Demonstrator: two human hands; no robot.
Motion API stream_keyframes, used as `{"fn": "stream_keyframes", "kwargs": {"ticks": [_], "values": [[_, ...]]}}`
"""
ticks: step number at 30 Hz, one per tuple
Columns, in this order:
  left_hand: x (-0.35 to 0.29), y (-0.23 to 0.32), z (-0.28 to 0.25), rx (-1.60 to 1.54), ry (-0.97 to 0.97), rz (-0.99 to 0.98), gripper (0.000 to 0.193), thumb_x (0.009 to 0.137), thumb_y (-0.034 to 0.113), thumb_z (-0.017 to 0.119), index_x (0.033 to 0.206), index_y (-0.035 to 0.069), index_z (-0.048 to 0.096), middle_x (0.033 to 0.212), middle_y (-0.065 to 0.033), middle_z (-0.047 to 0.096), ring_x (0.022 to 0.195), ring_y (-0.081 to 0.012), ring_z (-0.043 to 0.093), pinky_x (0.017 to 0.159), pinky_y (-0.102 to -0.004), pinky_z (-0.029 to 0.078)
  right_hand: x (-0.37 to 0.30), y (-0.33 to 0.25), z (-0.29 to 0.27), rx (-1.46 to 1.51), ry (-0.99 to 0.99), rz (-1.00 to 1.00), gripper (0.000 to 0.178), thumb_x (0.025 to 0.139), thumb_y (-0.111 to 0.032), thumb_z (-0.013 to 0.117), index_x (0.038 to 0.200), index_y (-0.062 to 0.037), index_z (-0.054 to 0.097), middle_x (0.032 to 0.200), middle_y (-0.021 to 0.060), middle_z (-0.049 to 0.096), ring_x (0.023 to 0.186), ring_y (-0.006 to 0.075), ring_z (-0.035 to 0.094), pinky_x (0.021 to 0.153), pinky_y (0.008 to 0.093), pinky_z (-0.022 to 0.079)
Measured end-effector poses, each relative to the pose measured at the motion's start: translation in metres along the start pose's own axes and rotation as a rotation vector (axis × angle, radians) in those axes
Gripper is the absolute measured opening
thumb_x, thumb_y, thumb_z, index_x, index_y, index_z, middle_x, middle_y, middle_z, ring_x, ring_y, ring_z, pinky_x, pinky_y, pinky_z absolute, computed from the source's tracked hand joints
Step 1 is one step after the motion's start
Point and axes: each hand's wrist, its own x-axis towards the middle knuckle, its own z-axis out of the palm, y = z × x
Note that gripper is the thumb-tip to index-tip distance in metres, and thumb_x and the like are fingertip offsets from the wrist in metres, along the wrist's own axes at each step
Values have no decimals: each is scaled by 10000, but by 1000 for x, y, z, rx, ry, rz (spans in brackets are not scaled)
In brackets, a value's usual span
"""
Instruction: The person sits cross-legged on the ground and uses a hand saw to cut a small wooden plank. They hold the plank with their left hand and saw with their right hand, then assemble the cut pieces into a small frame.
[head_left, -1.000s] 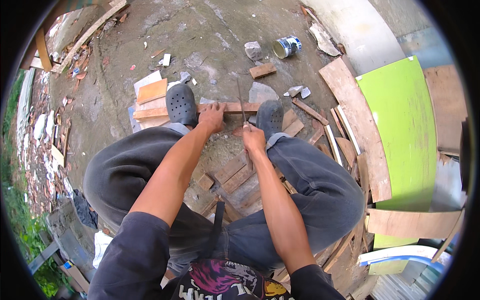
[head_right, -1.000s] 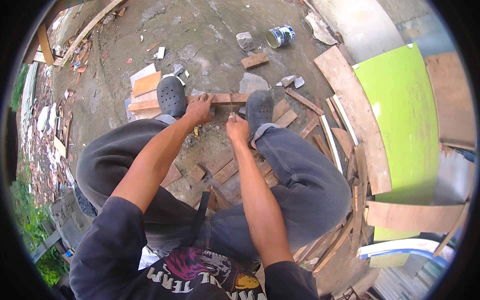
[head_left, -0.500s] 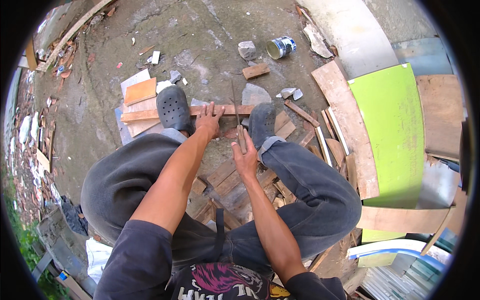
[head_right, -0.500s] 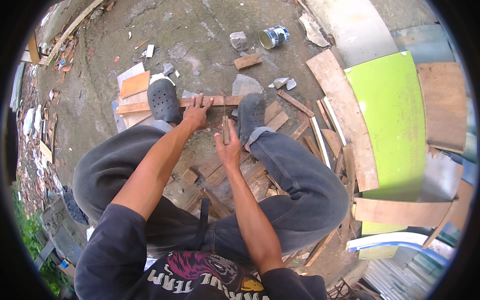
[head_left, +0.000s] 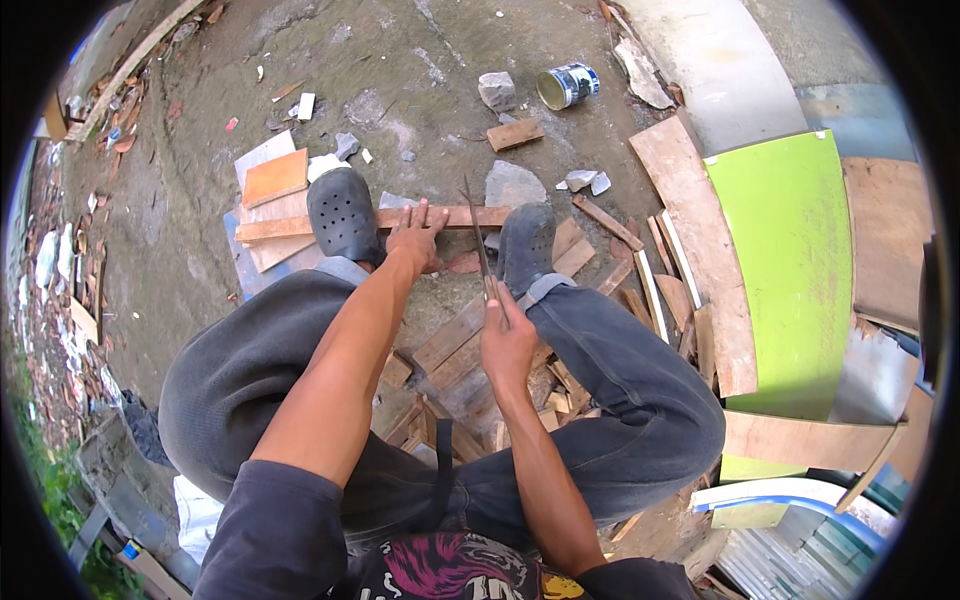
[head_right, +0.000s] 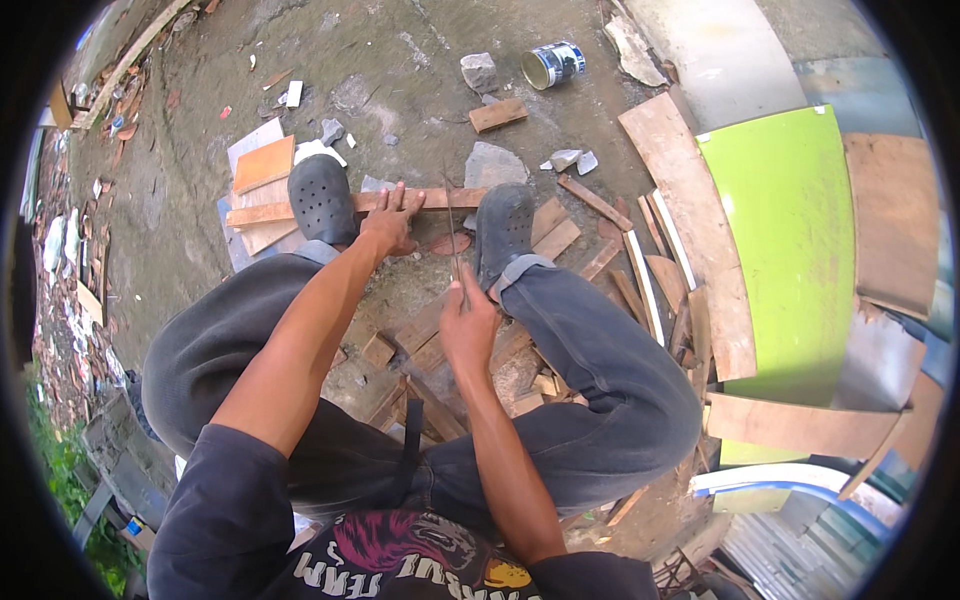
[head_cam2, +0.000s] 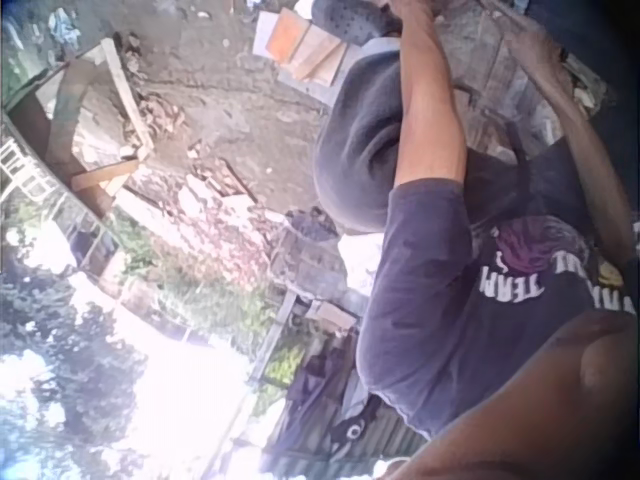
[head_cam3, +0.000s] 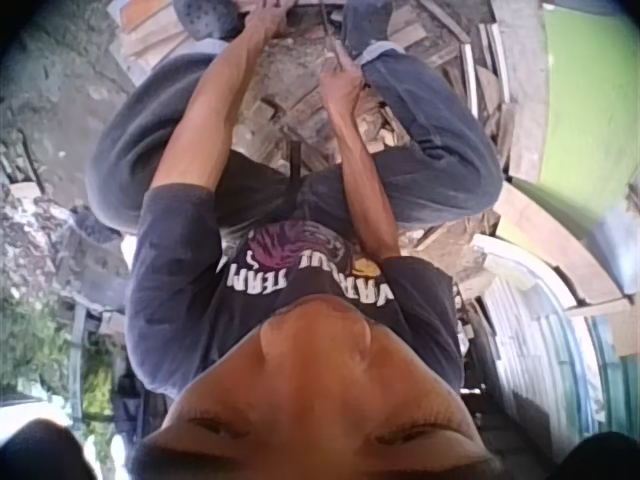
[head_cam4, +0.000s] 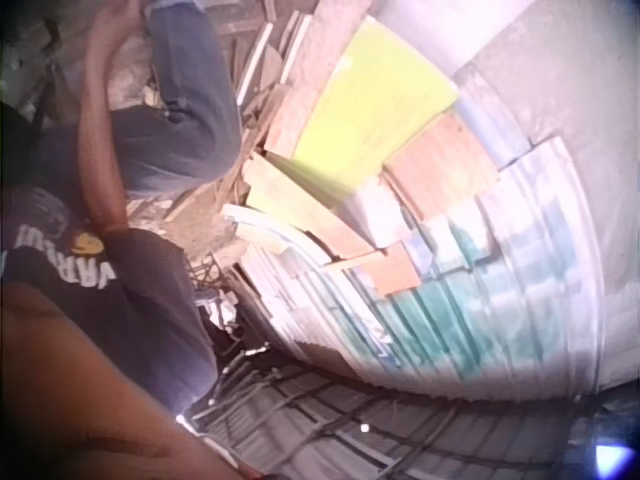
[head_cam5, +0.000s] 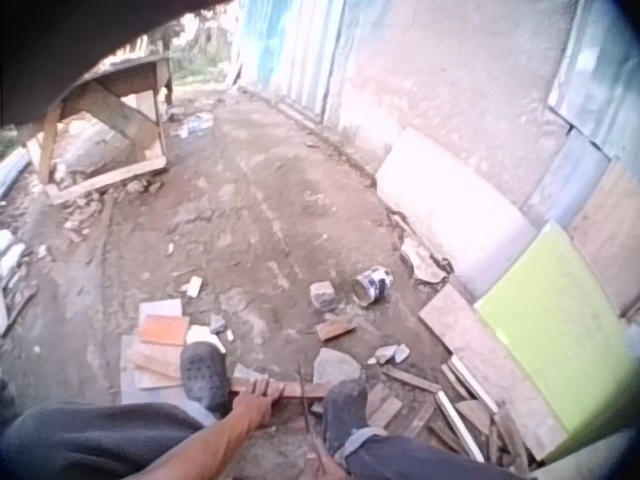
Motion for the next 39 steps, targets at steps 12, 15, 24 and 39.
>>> {"fn": "stream_keyframes", "kwargs": {"ticks": [12,15,24,39], "values": [[3,-5,6,-1,10,14,1127,775,405,808,1609,424,52,1707,-63,-20,1559,-354,70,1234,-459,237,75,7,44,-35,-90,74,504,968,-217,559,1420,1,524,1262,286,635,1185,428,622,1002,416,482],[1,9,2,-22,7,22,1137,768,420,825,1604,444,55,1710,-34,-33,1567,-323,57,1239,-448,220,86,44,42,67,-68,84,484,966,-182,561,1419,-15,537,1101,242,720,983,356,718,842,402,548],[6,-3,1,-4,-4,58,1132,773,432,788,1613,400,30,1702,-105,-22,1545,-415,79,1217,-503,277,102,6,44,420,-138,504,444,995,-219,612,1416,-81,570,659,29,563,472,112,462,425,298,383],[6,2,5,-20,-28,78,1101,788,430,749,1622,359,33,1698,-138,-12,1542,-427,77,1229,-497,249,-46,9,-37,113,-138,527,397,1010,-238,583,1349,-36,624,1088,189,726,927,218,680,842,323,500]]}}
